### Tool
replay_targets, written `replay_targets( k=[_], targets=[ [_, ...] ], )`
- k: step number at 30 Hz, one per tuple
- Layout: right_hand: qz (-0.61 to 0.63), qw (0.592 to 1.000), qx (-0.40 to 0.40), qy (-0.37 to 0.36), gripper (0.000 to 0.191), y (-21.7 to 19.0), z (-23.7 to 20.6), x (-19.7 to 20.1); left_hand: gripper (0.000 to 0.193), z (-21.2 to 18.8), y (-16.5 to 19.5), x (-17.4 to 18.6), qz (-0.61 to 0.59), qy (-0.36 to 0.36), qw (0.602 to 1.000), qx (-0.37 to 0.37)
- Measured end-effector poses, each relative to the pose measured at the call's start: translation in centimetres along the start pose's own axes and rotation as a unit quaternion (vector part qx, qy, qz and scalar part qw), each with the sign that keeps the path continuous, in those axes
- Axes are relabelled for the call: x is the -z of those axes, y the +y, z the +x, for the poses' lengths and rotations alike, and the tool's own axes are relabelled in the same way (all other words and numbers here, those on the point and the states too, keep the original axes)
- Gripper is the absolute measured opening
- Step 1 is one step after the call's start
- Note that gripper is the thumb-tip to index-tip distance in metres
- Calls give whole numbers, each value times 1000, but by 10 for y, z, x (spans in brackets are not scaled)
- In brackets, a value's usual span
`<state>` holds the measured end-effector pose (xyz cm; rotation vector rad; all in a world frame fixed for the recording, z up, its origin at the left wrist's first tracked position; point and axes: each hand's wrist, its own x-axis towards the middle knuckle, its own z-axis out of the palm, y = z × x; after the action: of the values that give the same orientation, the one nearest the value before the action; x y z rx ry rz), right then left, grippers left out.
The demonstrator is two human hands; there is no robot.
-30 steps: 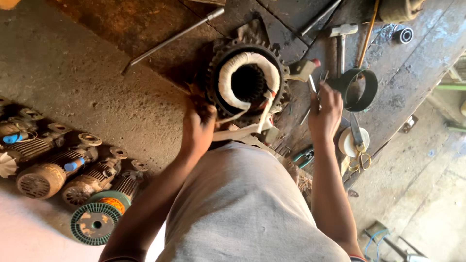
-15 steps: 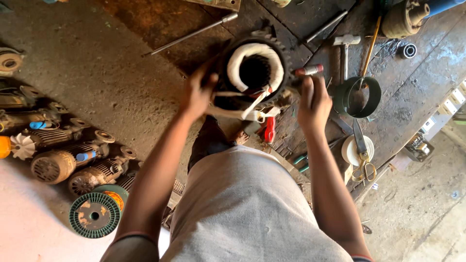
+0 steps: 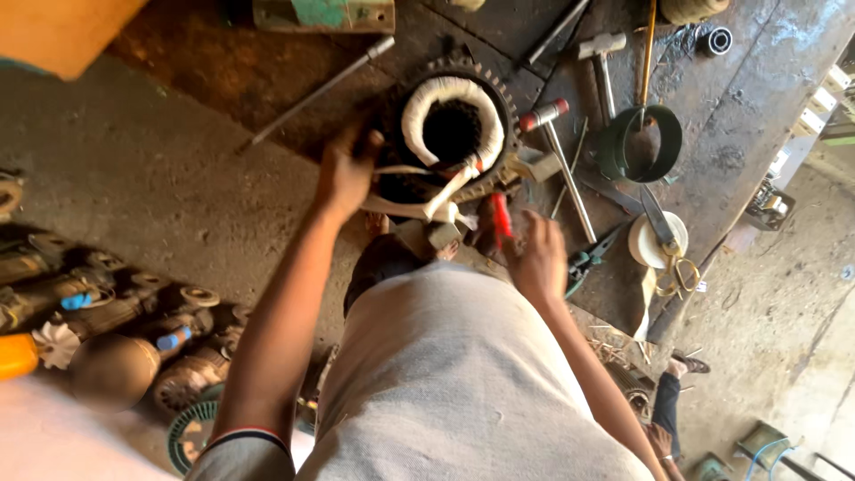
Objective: The person wraps white insulating cloth strips around the copper windings of an electric motor stator clamped on a workbench, folding and pressing the material around the coil and using a small wooden stick to tuck the strips into place around the winding.
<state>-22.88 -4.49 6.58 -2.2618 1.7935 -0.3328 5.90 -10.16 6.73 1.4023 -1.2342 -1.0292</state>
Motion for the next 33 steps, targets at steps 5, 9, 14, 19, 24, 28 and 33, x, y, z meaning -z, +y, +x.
replay_targets(
  k=[5,9,14,19,24,28,33],
  targets=[
    [-15,984,72,162,41,-20,27,68,41,5,-15,8,-51,-29,998,19],
    [-67,919,138,362,37,-90,63,106,42,6,-20,13,-55,-48,997,11],
    [-73,989,81,97,56,-150,138,48,42,3,-21,23,3,-57,997,52],
    [36,993,-70,91,32,-106,82,36,41,-16,6,52,20,-259,942,215],
    [576,778,-160,-194,41,-127,28,59,28,-39,49,70,-91,-433,896,-38],
    [586,787,-74,-177,28,-152,30,99,31,-27,56,68,90,-472,865,-145],
    [410,893,7,-183,18,-161,15,119,31,-17,42,57,86,-277,921,-260]
  ],
)
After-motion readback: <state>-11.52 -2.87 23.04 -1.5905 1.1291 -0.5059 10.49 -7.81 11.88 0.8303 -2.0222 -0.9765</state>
